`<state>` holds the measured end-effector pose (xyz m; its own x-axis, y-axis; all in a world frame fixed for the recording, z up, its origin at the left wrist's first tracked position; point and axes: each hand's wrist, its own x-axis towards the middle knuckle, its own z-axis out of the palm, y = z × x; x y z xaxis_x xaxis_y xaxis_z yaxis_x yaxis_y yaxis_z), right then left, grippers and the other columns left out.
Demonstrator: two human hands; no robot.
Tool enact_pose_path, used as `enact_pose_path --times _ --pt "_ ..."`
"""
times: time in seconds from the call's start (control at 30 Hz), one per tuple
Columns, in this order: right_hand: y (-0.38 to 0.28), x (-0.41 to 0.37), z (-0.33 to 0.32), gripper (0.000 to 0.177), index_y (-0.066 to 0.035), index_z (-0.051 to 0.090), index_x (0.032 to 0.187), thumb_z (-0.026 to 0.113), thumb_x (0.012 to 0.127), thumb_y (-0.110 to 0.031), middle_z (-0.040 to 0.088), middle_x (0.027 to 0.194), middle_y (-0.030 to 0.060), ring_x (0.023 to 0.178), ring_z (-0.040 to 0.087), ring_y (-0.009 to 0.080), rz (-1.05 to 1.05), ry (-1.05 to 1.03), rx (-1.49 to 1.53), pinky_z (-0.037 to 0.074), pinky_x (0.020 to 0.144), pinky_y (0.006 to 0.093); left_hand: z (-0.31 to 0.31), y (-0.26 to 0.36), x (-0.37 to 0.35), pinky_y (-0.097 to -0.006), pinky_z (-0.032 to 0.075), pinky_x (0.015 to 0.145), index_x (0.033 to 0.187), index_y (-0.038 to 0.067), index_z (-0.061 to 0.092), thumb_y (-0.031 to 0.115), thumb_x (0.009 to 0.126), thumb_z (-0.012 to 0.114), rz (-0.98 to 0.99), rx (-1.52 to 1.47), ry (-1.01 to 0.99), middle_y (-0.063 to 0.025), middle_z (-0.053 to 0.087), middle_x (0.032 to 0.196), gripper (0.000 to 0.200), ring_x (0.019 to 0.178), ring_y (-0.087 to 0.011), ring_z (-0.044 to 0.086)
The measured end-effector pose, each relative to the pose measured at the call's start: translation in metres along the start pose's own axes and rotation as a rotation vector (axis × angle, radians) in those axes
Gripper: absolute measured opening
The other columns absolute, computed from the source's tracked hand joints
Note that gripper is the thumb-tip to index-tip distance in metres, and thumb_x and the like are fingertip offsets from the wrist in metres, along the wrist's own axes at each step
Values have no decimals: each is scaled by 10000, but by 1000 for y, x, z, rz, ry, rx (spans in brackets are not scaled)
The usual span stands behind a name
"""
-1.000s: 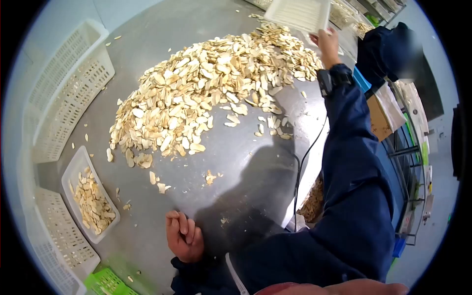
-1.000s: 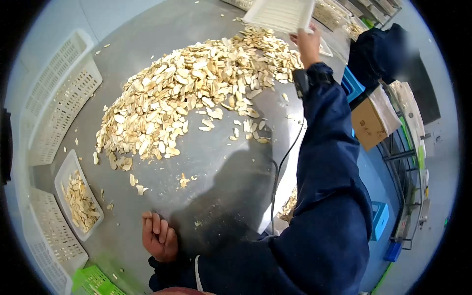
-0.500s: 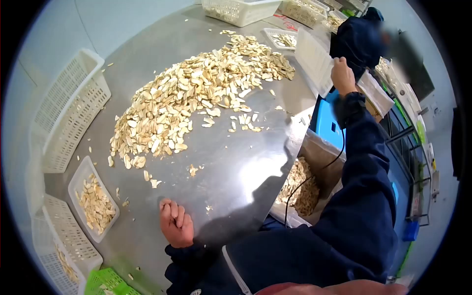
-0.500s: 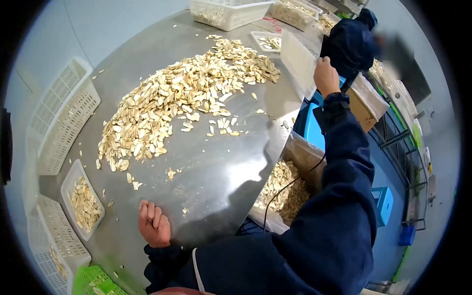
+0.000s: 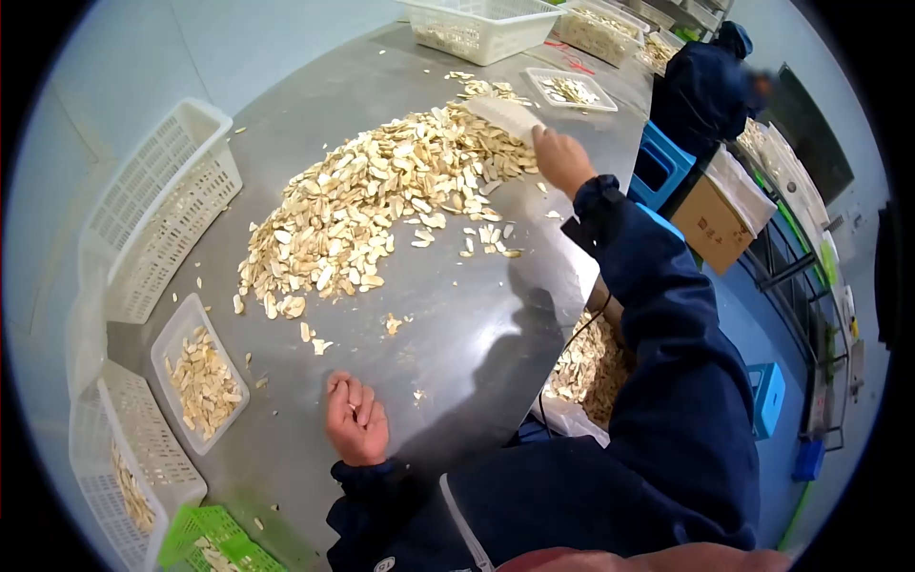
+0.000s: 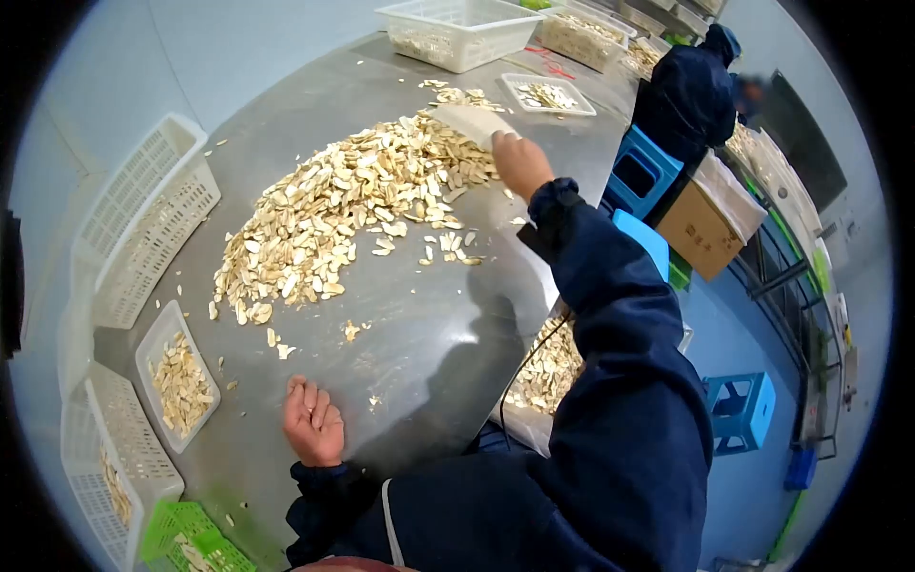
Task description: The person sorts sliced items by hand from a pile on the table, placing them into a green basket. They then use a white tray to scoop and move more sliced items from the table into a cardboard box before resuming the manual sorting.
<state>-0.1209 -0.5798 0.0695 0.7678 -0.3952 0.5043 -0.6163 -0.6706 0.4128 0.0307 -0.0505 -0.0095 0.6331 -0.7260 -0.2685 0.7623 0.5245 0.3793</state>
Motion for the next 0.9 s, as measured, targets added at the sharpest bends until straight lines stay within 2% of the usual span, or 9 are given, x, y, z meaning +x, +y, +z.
enact_pose_path --times 0.07,0.23,0.37,0.43,0.5,0.57,0.6,0.67,0.9 --pt "-34 -1 -33 71 -39 564 1002 561 947 -84 662 808 113 678 722 273 -53 -78 22 577 572 387 2 -1 0 -224 305 403 1162 79 590 139 1114 452 5 5 -7 16 443 738 158 519 -75 347" --pt "-77 -24 -155 203 12 533 1162 508 975 -61 686 888 199 704 713 376 -83 -85 338 579 595 482 4 -2 -1 -224 304 404 1142 82 603 134 1111 458 -1 11 -23 24 424 731 157 515 -72 341" --pt "-58 -13 -183 337 -3 489 1317 490 984 -53 692 926 224 719 706 409 20 -65 207 571 605 506 7 0 -2 -222 312 404 1156 88 597 128 1111 455 -22 31 39 23 426 726 154 512 -71 341" --pt "-38 13 -161 394 -3 476 1374 495 984 -51 697 913 209 697 710 384 55 53 127 571 593 495 3 0 -1 -224 318 404 1168 91 594 127 1112 452 -41 26 27 21 434 730 156 514 -71 348" --pt "-11 46 -115 331 11 520 1303 514 980 -62 704 899 190 689 722 361 53 182 30 579 574 473 -3 -1 0 -232 330 407 1171 83 586 136 1115 458 -37 13 -13 7 452 747 150 521 -80 366" --pt "18 79 -57 255 22 562 1207 535 972 -75 703 859 173 699 737 357 97 127 -52 592 565 455 -7 0 1 -239 345 413 1175 74 578 146 1122 453 -36 -20 -45 -10 470 769 153 529 -91 385" --pt "26 92 -35 163 12 595 1083 551 969 -96 708 843 172 707 752 355 145 78 -102 609 576 433 -8 0 0 -243 355 417 1176 69 573 152 1127 446 -39 -47 -57 -18 480 783 159 533 -97 396" --pt "43 111 12 129 -8 617 1020 566 963 -112 730 832 156 694 761 334 163 59 -198 615 579 414 -9 3 0 -248 370 427 1183 62 561 161 1137 427 -46 -87 -78 -33 492 805 173 540 -107 414" --pt "40 153 112 141 -27 643 974 564 963 -144 758 820 141 721 775 293 215 -7 -183 617 608 417 -5 9 0 -253 389 448 1219 59 527 154 1155 347 -58 -131 -33 -45 499 828 214 538 -109 437"
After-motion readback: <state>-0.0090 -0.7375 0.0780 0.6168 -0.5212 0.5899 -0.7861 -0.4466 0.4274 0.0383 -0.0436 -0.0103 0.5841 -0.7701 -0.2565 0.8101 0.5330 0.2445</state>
